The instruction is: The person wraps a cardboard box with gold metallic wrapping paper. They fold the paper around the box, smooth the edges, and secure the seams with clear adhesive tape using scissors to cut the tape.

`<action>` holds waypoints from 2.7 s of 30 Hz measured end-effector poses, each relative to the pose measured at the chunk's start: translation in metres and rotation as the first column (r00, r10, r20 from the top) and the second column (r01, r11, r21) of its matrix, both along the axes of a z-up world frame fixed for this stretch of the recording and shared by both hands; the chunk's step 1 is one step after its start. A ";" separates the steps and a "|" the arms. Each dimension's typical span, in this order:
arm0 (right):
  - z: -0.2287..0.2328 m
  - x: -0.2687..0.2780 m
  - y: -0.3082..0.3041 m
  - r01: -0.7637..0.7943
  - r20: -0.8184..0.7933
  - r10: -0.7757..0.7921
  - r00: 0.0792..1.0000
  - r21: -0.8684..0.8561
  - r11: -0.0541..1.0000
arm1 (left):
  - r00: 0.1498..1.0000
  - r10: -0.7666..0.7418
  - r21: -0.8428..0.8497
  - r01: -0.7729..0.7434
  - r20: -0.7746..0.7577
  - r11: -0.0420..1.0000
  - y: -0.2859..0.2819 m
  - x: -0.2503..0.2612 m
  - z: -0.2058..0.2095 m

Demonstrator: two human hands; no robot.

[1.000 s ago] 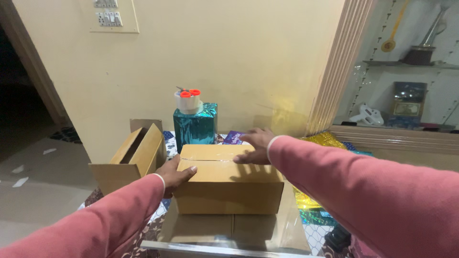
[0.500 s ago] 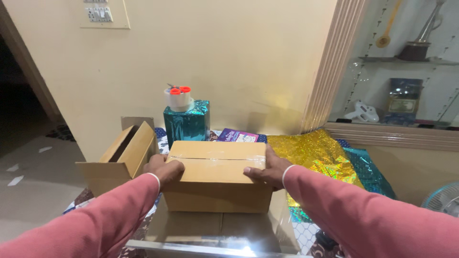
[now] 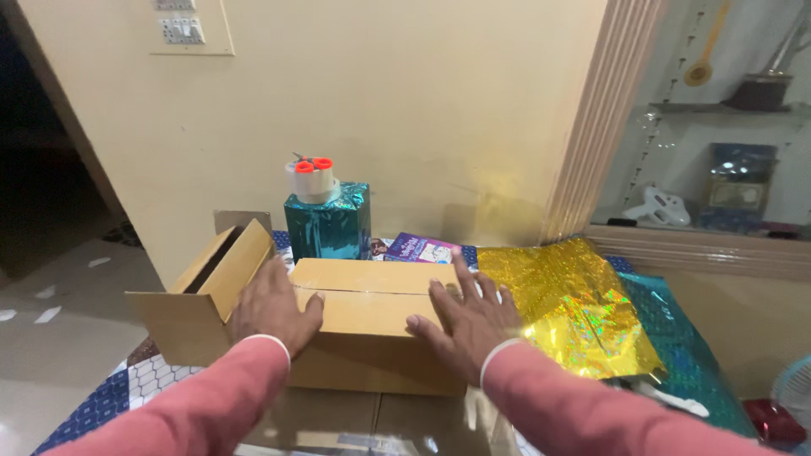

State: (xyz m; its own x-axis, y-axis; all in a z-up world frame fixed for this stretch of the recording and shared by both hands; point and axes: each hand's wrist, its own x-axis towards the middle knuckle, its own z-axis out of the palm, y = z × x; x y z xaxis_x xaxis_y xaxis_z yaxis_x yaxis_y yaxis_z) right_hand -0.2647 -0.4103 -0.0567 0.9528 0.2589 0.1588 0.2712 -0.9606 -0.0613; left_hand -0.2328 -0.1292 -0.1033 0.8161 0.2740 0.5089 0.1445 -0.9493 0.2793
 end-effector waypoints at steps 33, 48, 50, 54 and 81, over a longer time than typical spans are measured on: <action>-0.117 0.029 -0.135 -0.400 0.188 0.356 0.915 0.525 0.751 | 0.823 -0.190 0.283 0.387 -0.535 0.878 -0.079 -0.045 0.027; -0.155 0.152 -0.322 0.844 -0.879 -0.074 0.470 0.473 -0.253 | 0.840 -0.201 0.263 0.370 -0.504 0.891 -0.081 -0.045 0.024; -0.156 0.158 -0.328 0.788 -0.831 -0.055 0.553 0.543 -0.290 | 0.836 -0.207 0.240 0.368 -0.507 0.898 -0.081 -0.045 0.024; -0.160 0.177 -0.342 0.763 -0.802 -0.034 0.596 0.579 -0.287 | 0.837 -0.207 0.244 0.369 -0.507 0.897 -0.082 -0.046 0.026; -0.050 0.159 -0.323 0.287 -0.204 0.224 0.953 0.845 -0.451 | 0.862 -0.504 -0.079 0.499 -0.059 0.863 -0.054 -0.014 0.003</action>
